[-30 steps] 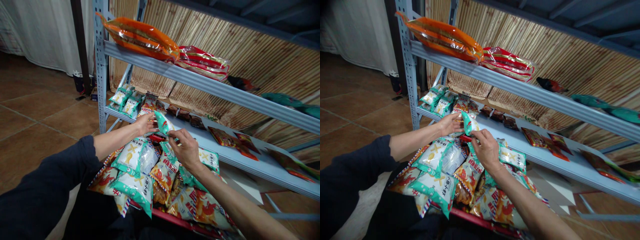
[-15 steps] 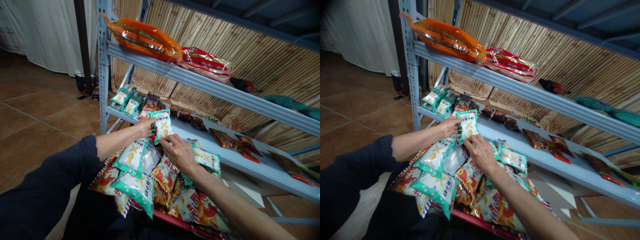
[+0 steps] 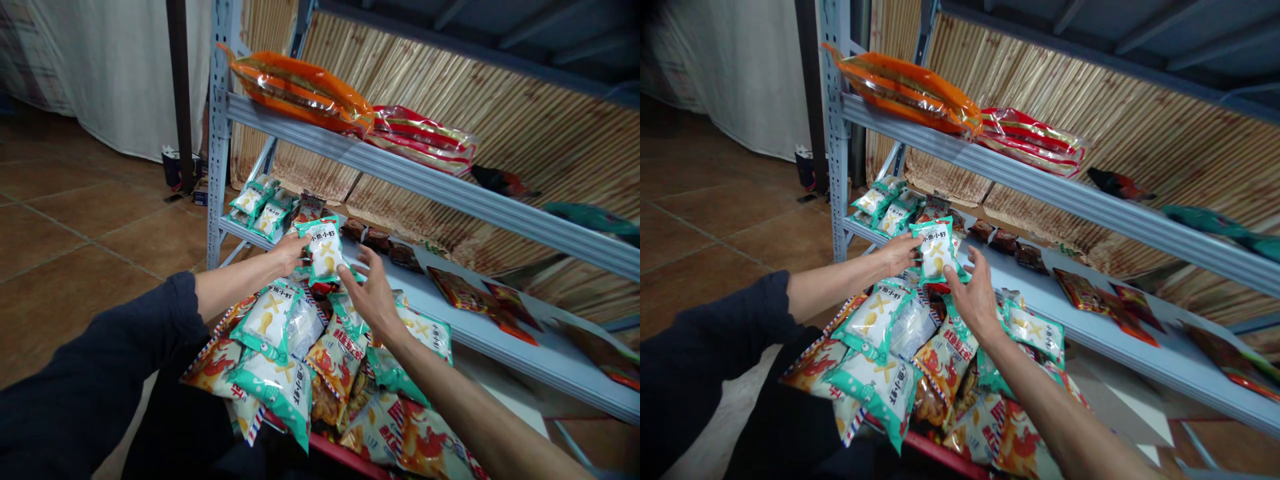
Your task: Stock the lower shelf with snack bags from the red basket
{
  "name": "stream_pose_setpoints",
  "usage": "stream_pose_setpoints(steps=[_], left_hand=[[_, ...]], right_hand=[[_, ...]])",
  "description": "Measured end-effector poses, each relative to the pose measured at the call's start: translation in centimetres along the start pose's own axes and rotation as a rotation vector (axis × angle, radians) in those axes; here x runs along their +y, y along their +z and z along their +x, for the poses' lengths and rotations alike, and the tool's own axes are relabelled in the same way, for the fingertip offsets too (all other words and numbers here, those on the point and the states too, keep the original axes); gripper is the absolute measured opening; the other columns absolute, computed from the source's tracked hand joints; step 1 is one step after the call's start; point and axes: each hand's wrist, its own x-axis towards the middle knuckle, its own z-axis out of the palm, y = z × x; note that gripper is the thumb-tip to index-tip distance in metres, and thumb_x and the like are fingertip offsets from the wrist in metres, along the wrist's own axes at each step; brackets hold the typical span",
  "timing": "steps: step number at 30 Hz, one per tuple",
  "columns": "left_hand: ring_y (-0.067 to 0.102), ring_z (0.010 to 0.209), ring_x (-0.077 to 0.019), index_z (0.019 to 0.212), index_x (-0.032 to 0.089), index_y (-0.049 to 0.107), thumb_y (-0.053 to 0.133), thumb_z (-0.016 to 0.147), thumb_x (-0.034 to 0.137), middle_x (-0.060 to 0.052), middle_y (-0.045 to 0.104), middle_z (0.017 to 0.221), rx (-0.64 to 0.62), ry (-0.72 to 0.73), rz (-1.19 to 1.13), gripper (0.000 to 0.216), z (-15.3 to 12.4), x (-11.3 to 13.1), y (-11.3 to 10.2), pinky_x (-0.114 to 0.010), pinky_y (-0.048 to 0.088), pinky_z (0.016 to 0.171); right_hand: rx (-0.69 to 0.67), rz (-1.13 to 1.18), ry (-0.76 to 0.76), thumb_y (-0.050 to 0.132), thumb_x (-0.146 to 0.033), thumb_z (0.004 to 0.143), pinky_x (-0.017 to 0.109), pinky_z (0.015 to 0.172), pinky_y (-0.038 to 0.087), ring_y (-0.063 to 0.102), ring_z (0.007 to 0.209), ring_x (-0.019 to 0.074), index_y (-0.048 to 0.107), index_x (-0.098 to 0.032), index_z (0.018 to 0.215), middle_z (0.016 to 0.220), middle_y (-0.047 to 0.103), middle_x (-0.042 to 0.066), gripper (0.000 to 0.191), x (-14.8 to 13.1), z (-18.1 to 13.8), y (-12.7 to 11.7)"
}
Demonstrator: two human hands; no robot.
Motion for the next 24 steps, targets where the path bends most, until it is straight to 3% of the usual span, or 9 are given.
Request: stream_pose_setpoints(steps=[2,4,8,12,16,19,24], left_hand=[[0.053,0.057,-0.0116,0.077,0.02,0.052,0.053,0.08,0.018,0.0,0.059,0.068,0.034,0.008,-0.016,0.004,0.1,0.1,0.0,-0.029,0.043,0.06],[0.054,0.057,-0.0118,0.078,0.02,0.05,0.054,0.079,0.018,0.001,0.058,0.07,0.035,0.01,-0.036,0.005,0.4,0.0,-0.1,-0.03,0.044,0.06],[0.055,0.059,-0.0125,0.08,0.02,0.051,0.055,0.079,0.02,0.001,0.059,0.071,0.048,0.0,-0.032,0.005,1.5,-0.2,-0.5,-0.03,0.044,0.06],[0.054,0.058,-0.0127,0.078,0.016,0.054,0.056,0.078,0.024,-0.002,0.059,0.069,0.068,-0.032,-0.049,0.008,2.0,0.2,-0.5,-0.028,0.042,0.059],[0.054,0.058,-0.0129,0.076,0.014,0.058,0.06,0.075,0.031,-0.004,0.06,0.066,-0.079,-0.022,0.014,0.017,1.9,0.8,-0.9,-0.025,0.041,0.056],[0.057,0.067,-0.0146,0.08,0.015,0.061,0.067,0.068,0.025,-0.006,0.063,0.076,-0.191,-0.015,0.09,0.017,2.0,0.7,-1.6,-0.025,0.042,0.058],[0.057,0.065,-0.0128,0.082,0.016,0.058,0.064,0.066,0.011,-0.003,0.063,0.079,-0.161,-0.017,0.126,0.018,2.7,0.8,-2.5,-0.024,0.043,0.058]], right_hand=[[-0.07,0.229,0.262,0.066,-0.04,0.065,0.034,0.068,0.049,0.059,0.078,0.0187,0.043,-0.02,0.122,0.102,0.06,0.009,0.065,0.1,0.6,0.4],[-0.135,0.433,0.46,0.071,-0.033,0.061,0.027,0.059,0.05,0.058,0.06,0.0124,0.052,-0.018,0.112,0.08,0.064,0.002,0.056,0.1,0.9,0.8],[-0.19,0.745,0.658,0.073,-0.016,0.058,0.017,0.054,0.051,0.056,0.052,0.0068,0.062,-0.014,0.08,0.067,0.063,-0.001,0.025,-0.2,1.0,1.4],[-0.206,0.877,0.748,0.067,-0.004,0.061,0.016,0.062,0.055,0.061,0.064,0.009,0.062,-0.014,0.073,0.074,0.066,0.001,0.016,-0.3,1.4,2.0],[-0.169,0.939,0.781,0.063,0.0,0.063,0.016,0.063,0.056,0.062,0.065,0.0092,0.061,-0.014,0.07,0.073,0.065,0.0,0.016,0.1,2.5,2.8],[-0.137,0.987,0.793,0.061,0.002,0.063,0.015,0.063,0.055,0.062,0.065,0.009,0.061,-0.013,0.07,0.073,0.064,0.0,0.017,0.4,3.3,3.5],[-0.199,0.937,0.803,0.062,-0.001,0.063,0.017,0.061,0.055,0.062,0.063,0.0095,0.061,-0.015,0.074,0.071,0.065,0.0,0.018,0.1,4.2,4.5]])
